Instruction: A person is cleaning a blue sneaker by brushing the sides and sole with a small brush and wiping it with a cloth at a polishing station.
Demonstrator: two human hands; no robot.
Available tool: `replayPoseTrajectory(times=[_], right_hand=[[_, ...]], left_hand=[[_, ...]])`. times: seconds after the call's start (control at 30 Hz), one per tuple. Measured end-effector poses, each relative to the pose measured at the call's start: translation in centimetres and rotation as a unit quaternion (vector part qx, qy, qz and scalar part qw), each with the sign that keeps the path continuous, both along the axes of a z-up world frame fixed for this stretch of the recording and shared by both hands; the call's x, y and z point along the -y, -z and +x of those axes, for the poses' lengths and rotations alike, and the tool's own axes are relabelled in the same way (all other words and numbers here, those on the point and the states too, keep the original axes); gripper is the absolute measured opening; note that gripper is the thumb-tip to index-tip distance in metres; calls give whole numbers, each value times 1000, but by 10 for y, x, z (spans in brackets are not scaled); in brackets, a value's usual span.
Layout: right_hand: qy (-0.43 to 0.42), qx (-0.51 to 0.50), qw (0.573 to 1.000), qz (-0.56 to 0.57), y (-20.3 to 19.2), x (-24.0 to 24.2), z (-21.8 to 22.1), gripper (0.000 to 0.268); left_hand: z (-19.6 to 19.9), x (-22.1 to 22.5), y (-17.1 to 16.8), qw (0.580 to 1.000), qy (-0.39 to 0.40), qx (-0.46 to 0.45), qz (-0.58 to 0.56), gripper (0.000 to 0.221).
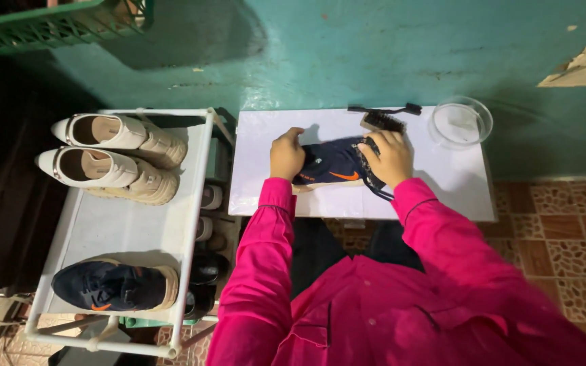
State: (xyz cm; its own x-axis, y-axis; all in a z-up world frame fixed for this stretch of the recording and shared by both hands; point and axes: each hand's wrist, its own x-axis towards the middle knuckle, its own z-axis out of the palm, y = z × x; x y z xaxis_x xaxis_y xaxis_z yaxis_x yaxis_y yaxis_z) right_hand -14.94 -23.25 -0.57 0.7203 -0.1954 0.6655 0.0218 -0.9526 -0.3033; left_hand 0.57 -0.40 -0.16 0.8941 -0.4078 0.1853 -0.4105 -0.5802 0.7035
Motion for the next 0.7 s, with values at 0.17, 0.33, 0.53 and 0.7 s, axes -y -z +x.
replayPoseTrajectory(times=[0.17, 0.33, 0.53, 0.7], right_hand=[[62, -67, 993, -69, -7, 3, 9, 34], [98, -109, 989, 7, -1, 15, 25, 43], [158, -148, 929, 300, 7, 40, 16, 49], [140, -28, 875, 463, -48, 56, -24, 49]], left_hand=[[7, 2, 6, 1000, -10, -28, 8, 33], [5, 1, 7, 1000, -13, -26, 9, 33], [6, 0, 4, 1000, 1, -10, 10, 35], [4, 9, -5, 999, 21, 6, 34, 35]])
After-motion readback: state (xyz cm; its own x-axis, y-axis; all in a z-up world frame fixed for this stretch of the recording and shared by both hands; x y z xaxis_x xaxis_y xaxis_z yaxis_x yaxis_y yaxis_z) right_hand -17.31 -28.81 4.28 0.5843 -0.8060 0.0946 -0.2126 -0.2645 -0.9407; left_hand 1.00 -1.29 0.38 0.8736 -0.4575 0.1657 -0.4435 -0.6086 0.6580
